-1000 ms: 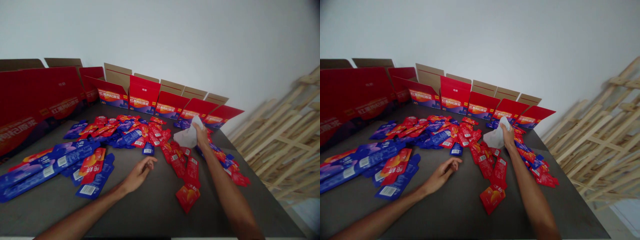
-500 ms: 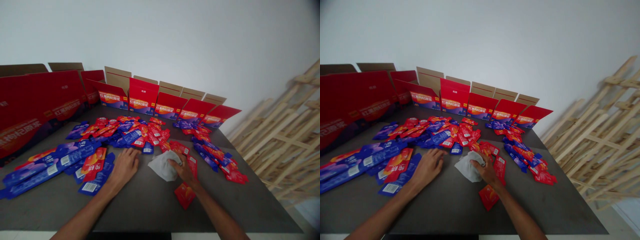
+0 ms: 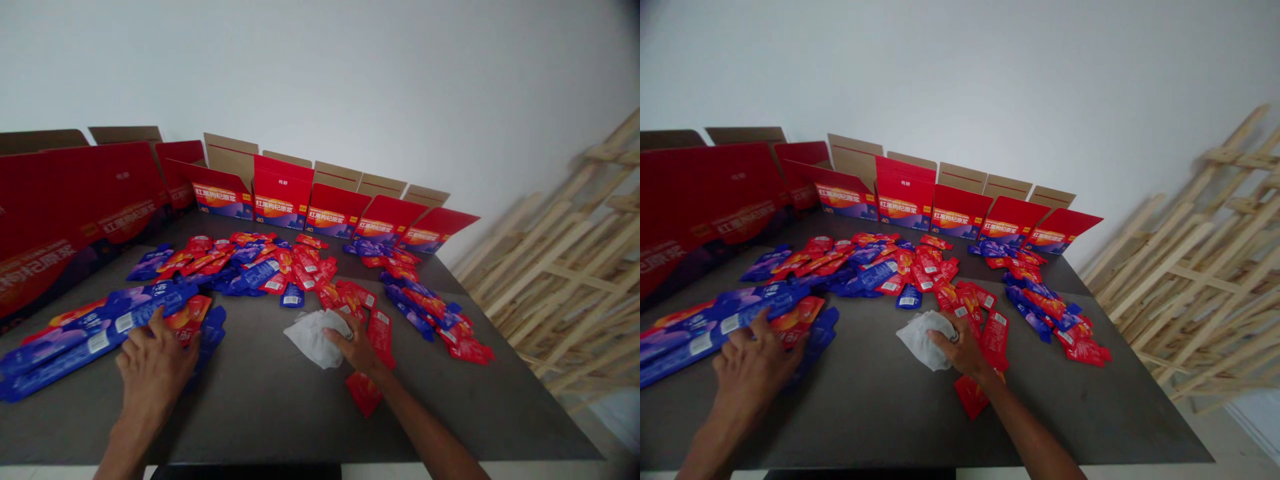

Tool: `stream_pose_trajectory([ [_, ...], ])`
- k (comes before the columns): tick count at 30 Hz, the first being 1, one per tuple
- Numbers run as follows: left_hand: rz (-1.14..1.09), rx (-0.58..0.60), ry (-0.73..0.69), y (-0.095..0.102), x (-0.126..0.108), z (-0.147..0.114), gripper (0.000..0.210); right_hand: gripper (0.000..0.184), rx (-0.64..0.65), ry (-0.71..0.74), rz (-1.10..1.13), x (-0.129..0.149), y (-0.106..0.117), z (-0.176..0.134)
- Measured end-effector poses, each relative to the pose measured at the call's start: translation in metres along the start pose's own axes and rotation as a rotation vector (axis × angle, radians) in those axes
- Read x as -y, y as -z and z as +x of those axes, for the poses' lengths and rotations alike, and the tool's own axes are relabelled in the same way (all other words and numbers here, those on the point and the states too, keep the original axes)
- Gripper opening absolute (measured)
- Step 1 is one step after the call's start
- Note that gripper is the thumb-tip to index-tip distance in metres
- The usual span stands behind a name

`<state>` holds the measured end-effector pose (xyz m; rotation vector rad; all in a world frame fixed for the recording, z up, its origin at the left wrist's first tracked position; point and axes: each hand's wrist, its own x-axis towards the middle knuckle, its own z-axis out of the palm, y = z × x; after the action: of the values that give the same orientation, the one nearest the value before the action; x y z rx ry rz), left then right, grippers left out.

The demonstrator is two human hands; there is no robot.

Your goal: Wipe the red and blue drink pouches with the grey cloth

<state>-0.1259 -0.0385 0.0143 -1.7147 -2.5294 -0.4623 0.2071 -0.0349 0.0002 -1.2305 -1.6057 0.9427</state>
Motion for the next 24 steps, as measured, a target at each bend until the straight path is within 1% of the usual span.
stream_pose_trajectory([
  [5, -0.114, 0.072, 0.013, 0.007, 0.004, 0.006, 0.087, 0.024, 0.036, 0.026, -0.001, 0.004, -0.001, -0.001],
  [7, -0.135, 0.067, 0.008, 0.01, 0.009, 0.006, 0.089, 0.022, 0.043, 0.027, -0.003, 0.007, -0.001, -0.001],
  [11, -0.132, -0.011, -0.052, 0.013, 0.022, 0.004, 0.081, 0.029, 0.068, 0.01, 0.002, 0.01, -0.001, 0.0],
  [12, -0.139, -0.007, -0.051, 0.014, 0.026, 0.005, 0.078, 0.03, 0.066, 0.007, 0.0, 0.01, -0.001, 0.0],
  [15, -0.174, 0.064, -0.006, 0.018, 0.031, 0.009, 0.071, 0.031, 0.063, 0.005, -0.01, 0.009, -0.002, 0.0],
  [17, -0.194, 0.072, 0.015, 0.02, 0.032, 0.012, 0.069, 0.029, 0.064, 0.01, -0.009, 0.009, -0.002, 0.0],
  [20, -0.232, 0.013, 0.01, 0.021, 0.031, 0.016, 0.059, 0.027, 0.068, 0.013, 0.002, 0.012, -0.002, -0.001],
  [22, -0.314, -0.031, -0.007, 0.021, 0.03, 0.016, 0.055, 0.025, 0.075, 0.01, 0.006, 0.014, -0.002, -0.001],
  [24, -0.4, -0.102, -0.027, 0.022, 0.028, 0.015, 0.054, 0.025, 0.069, 0.01, -0.001, 0.015, -0.002, -0.001],
])
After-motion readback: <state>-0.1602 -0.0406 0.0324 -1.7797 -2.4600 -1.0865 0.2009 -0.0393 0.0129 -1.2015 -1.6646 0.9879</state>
